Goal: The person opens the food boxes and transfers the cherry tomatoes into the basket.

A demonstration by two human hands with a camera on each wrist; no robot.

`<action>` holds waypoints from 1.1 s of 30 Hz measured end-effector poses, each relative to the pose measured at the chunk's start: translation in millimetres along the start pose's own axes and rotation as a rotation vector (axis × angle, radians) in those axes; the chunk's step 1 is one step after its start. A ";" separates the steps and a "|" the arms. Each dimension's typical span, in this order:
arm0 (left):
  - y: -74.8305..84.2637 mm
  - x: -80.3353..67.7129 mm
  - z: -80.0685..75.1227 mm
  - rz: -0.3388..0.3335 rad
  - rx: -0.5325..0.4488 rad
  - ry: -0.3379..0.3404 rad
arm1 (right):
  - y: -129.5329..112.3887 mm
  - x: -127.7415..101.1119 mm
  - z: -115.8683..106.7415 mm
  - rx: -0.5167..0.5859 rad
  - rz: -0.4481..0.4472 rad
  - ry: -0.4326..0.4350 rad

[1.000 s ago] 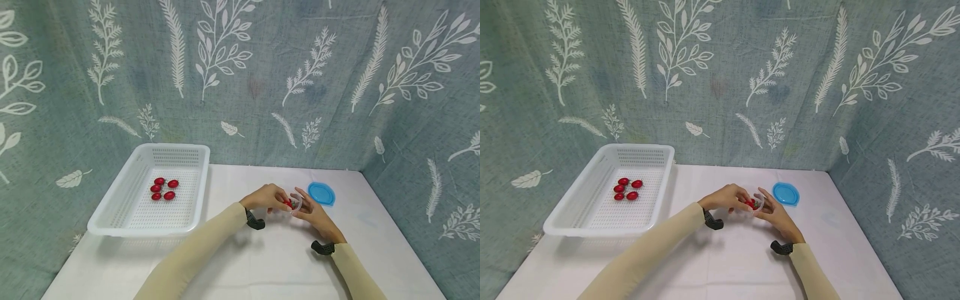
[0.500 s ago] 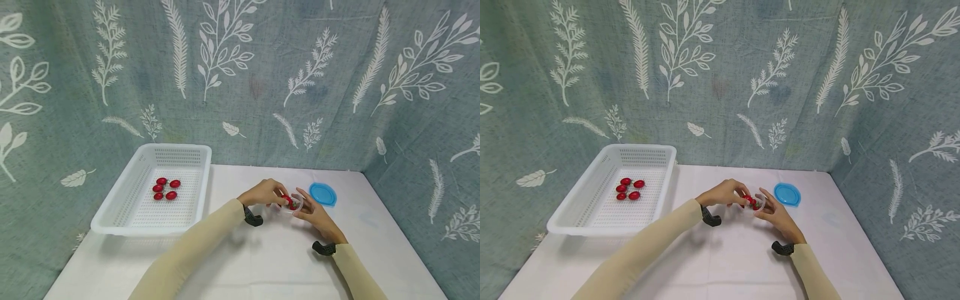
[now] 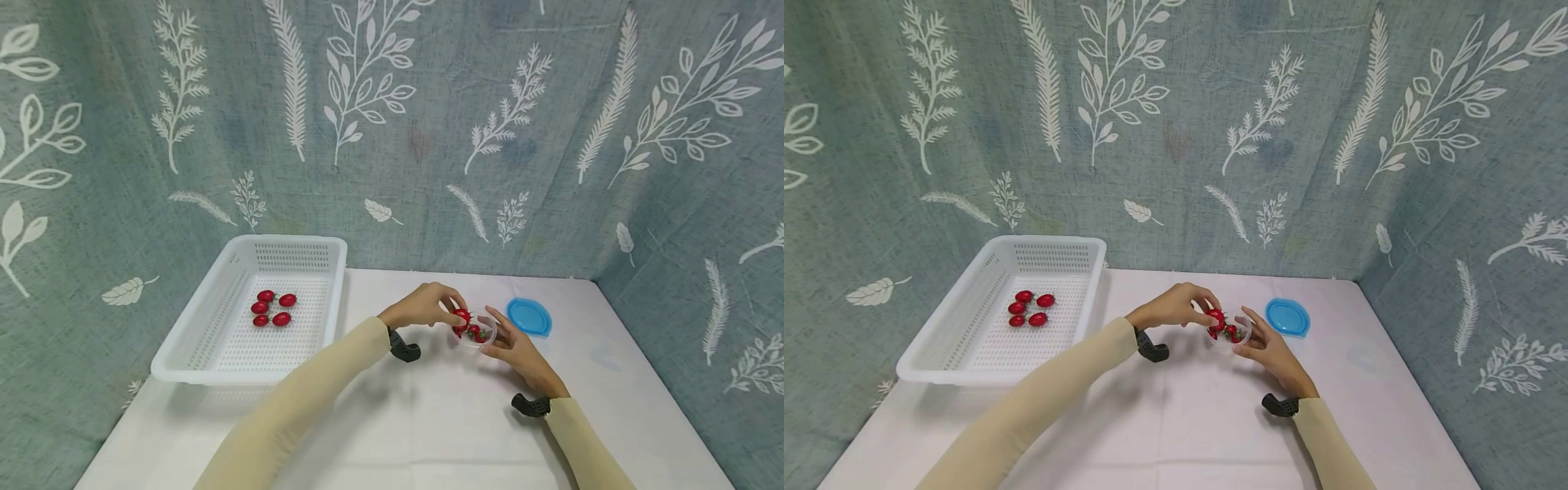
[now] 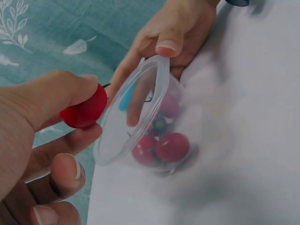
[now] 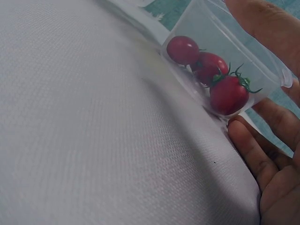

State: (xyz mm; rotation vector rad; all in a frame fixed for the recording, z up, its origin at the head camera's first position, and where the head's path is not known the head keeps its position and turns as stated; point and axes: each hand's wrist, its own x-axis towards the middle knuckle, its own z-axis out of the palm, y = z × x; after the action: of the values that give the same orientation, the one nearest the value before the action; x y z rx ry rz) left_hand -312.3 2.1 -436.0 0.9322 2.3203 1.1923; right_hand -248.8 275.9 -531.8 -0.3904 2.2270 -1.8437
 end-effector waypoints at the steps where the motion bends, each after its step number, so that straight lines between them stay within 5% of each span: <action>1: 0.1 -0.9 -1.2 0.002 0.000 -0.001 | 0.5 0.1 0.0 0.002 0.000 -0.002; 13: 5.7 -11.5 -18.7 0.024 0.013 0.019 | 0.7 0.3 1.5 -0.005 0.008 0.009; 33: -2.1 -49.0 -62.6 0.012 0.042 0.088 | -1.3 -1.3 3.6 0.009 -0.007 0.005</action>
State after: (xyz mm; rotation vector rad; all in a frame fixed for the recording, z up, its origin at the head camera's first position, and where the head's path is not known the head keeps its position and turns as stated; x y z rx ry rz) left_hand -314.7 -69.1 -400.6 0.9267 2.4204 1.2173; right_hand -246.3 272.8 -531.2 -0.3927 2.2225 -1.8595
